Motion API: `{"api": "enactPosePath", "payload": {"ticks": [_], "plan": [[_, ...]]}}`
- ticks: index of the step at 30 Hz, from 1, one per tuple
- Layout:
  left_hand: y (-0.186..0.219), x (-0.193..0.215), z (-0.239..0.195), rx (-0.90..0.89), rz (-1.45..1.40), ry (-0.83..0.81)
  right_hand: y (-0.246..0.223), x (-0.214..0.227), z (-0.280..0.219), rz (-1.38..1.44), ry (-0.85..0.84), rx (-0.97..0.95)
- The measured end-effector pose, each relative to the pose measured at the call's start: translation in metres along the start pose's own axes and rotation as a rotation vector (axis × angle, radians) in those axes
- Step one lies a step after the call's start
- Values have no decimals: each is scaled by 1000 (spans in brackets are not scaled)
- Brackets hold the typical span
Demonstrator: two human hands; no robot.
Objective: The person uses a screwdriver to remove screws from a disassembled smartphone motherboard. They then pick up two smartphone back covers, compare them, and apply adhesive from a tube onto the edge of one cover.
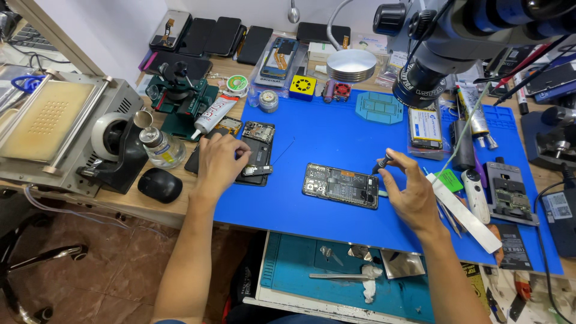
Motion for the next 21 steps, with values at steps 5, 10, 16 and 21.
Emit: {"api": "enactPosePath", "payload": {"ticks": [5,10,16,21], "plan": [[3,-4,8,-6,-3,-37,-7,4,-5,29,65,19],[2,-15,13,-4,57,-79,-1,10,-9,50,113,46],[4,-23,20,15,23,-123,-10,17,-10,74,168,93],[2,-20,18,10,-148,19,-6,20,-14,99,200,92]]}}
Point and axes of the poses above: each hand's wrist, its own z-axis towards the middle knuckle, its own x-axis out of the back of the hand, y = z × x, the point moved 5 cm from there along z, towards the middle knuckle, and after that the axes turned 3 degrees about y, right-handed, at the moved point
